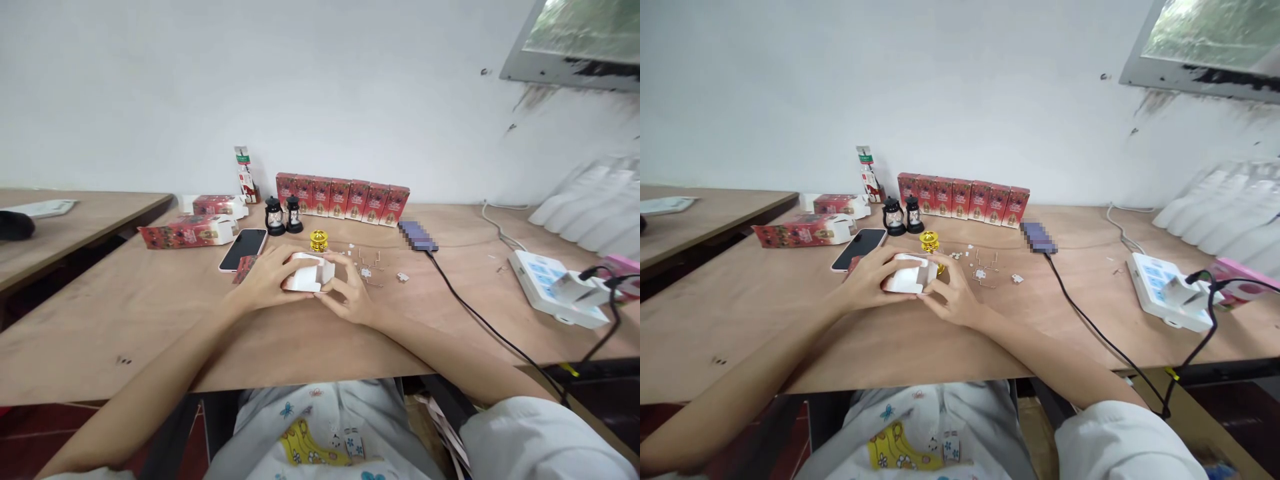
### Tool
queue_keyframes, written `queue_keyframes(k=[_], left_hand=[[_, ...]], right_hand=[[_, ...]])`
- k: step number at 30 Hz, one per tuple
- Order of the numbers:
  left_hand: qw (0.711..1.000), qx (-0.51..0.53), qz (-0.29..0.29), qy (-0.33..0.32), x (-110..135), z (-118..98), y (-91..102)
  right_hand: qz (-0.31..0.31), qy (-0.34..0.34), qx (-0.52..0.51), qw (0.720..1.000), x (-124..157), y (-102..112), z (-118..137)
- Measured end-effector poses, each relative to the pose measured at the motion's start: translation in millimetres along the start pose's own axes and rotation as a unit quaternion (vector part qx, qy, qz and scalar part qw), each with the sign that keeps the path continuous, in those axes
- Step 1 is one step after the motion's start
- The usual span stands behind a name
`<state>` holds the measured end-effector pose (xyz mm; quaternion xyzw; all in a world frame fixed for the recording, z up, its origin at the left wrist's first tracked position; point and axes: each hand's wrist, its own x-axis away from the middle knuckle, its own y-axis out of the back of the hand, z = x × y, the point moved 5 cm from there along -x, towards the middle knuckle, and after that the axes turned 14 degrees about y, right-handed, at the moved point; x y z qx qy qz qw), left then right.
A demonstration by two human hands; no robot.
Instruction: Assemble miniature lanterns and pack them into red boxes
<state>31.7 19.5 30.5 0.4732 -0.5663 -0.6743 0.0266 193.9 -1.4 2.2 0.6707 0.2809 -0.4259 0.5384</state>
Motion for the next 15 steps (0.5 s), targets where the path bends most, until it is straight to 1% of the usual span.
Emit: queue_keyframes(k=[4, 7, 10, 12, 13, 15], left_hand=[[0.999, 0.0, -0.034, -0.004, -0.7, -2.2, 5.4], [0.998, 0.01, -0.056, -0.014, 0.3, -6.7, 7.8], [0.997, 0.033, -0.065, -0.015, 1.1, -10.8, 8.4], [0.997, 0.041, -0.07, -0.011, 1.1, -12.1, 8.5], [0.996, 0.04, -0.075, -0.009, 1.1, -12.3, 8.7], [0.996, 0.027, -0.084, -0.006, 1.1, -12.2, 8.7]], right_hand=[[-0.016, -0.009, 0.023, 1.0, 1.9, 2.8, -1.6], [-0.025, -0.009, 0.02, 0.999, 2.3, 4.1, -1.9], [-0.061, -0.019, -0.014, 0.998, 2.0, 6.5, -2.7], [-0.086, -0.041, -0.049, 0.994, 2.2, 7.8, -4.5], [-0.087, -0.057, -0.066, 0.992, 2.3, 7.5, -5.6], [-0.067, -0.085, -0.106, 0.988, 2.4, 5.3, -7.1]])
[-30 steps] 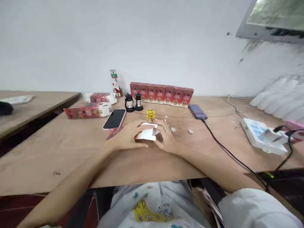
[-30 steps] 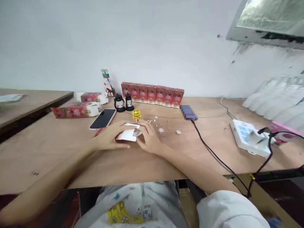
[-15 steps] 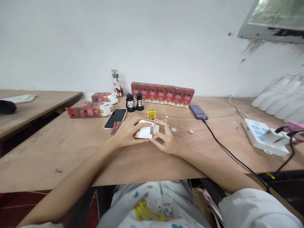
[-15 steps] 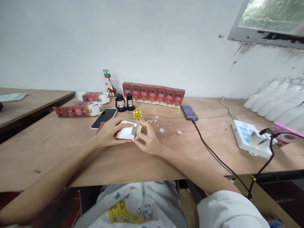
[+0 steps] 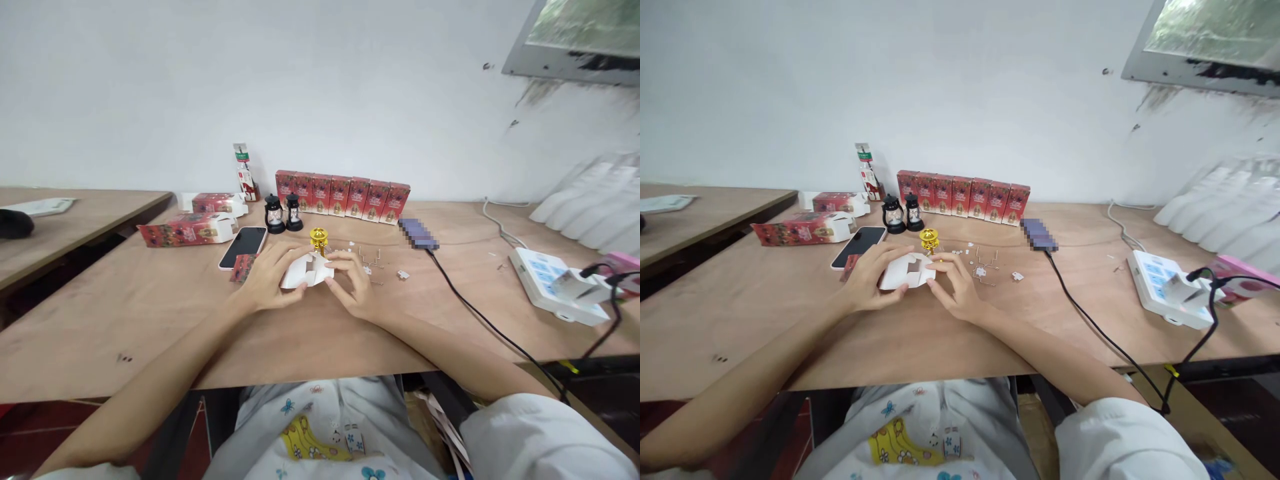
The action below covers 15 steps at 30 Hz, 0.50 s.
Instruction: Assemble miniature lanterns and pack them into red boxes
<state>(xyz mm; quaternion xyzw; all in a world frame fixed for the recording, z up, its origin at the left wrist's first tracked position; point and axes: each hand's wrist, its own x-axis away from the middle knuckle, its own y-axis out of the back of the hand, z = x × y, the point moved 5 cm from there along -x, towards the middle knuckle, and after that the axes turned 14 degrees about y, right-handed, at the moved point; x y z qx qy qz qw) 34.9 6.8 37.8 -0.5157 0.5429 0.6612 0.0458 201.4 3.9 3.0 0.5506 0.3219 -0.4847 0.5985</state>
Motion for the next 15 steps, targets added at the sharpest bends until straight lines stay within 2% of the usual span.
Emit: queue_keyframes(k=[3, 9, 13, 15], left_hand=[[1.0, -0.025, 0.006, -0.004, 1.0, 0.1, -1.8], [0.999, -0.045, 0.009, -0.011, 4.9, -0.9, -5.1], [0.996, -0.065, -0.006, -0.057, 5.9, -6.9, -7.8], [0.994, -0.069, -0.016, -0.078, 5.8, -10.5, -8.2]], right_hand=[[0.035, -0.036, -0.064, 0.997, 0.2, -3.0, -1.5], [0.026, -0.121, -0.146, 0.982, 4.1, -7.0, -14.9], [0.008, -0.214, -0.286, 0.934, 9.5, -18.9, -23.3], [-0.001, -0.25, -0.323, 0.913, 11.1, -23.5, -24.5]])
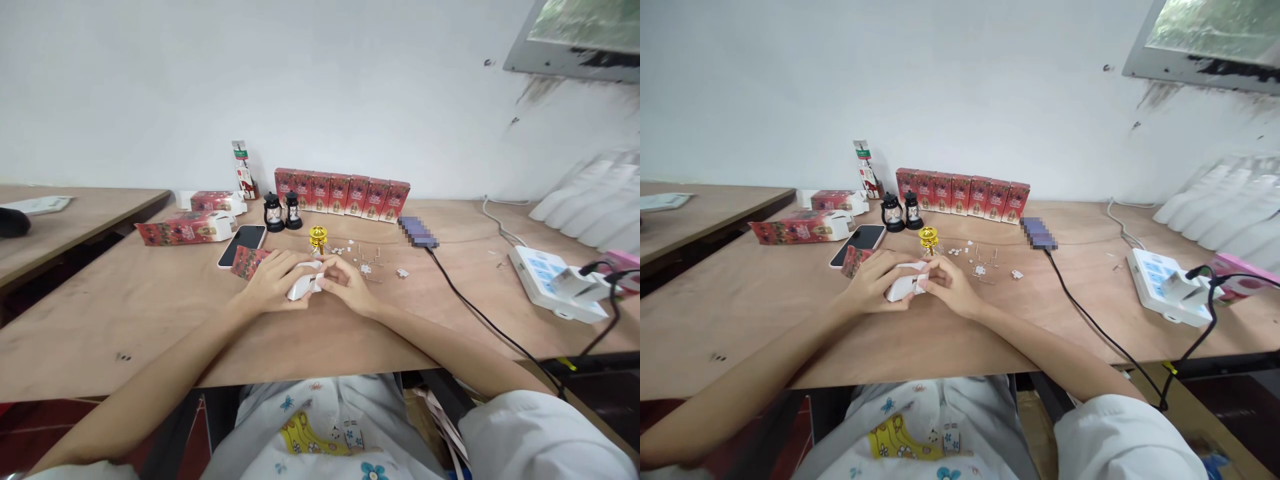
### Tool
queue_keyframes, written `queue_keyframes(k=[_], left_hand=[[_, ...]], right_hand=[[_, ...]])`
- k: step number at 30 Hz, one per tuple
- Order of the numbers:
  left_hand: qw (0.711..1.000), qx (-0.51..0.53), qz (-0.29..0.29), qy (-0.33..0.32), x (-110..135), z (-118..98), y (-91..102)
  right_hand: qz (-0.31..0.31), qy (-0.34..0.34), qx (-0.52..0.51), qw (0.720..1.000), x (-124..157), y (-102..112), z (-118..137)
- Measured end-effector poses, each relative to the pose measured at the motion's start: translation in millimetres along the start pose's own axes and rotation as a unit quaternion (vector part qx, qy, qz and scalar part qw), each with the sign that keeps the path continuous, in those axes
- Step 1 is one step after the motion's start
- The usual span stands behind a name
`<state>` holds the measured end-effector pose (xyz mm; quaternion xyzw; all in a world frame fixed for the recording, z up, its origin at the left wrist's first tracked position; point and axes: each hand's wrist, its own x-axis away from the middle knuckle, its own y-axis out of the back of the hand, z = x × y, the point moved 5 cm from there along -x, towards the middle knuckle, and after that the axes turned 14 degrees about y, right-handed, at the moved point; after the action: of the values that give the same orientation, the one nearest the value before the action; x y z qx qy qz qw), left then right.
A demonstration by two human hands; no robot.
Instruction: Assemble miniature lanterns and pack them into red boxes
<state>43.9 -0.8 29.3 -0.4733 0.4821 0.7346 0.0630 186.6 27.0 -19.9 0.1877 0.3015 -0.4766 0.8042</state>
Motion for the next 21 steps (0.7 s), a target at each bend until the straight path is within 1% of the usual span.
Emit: queue_keyframes(k=[2, 4, 6, 9, 12, 14, 18, 21], left_hand=[[1.0, -0.001, -0.013, -0.018, -0.5, -3.6, 1.1], [0.999, -0.002, -0.023, -0.028, -0.6, -6.6, 2.1], [1.0, -0.006, -0.015, -0.023, -0.4, -7.9, 1.3], [1.0, -0.012, 0.012, 0.001, 0.0, -7.2, -1.7], [1.0, -0.006, 0.015, 0.006, 0.3, -7.3, -2.2], [1.0, 0.003, -0.003, -0.006, 0.6, -9.2, -1.0], [0.997, 0.043, -0.042, -0.045, 5.0, -16.7, -1.6], [0.992, 0.089, -0.043, -0.079, 11.7, -21.5, -5.0]], right_hand=[[-0.015, -0.016, -0.012, 1.0, 0.2, -1.6, -1.7], [-0.03, -0.018, -0.01, 0.999, 0.5, -2.2, -2.1], [-0.049, -0.014, -0.003, 0.999, 1.0, -1.9, -2.2], [-0.075, -0.011, 0.008, 0.997, 2.0, -0.6, -3.4], [-0.082, -0.012, 0.01, 0.997, 2.1, 0.6, -5.4], [-0.064, -0.018, 0.007, 0.998, 1.8, -0.1, -7.0], [0.0, -0.014, 0.0, 1.0, 0.8, -4.9, -6.9], [0.049, -0.006, -0.013, 0.999, 0.6, -9.5, -6.1]])
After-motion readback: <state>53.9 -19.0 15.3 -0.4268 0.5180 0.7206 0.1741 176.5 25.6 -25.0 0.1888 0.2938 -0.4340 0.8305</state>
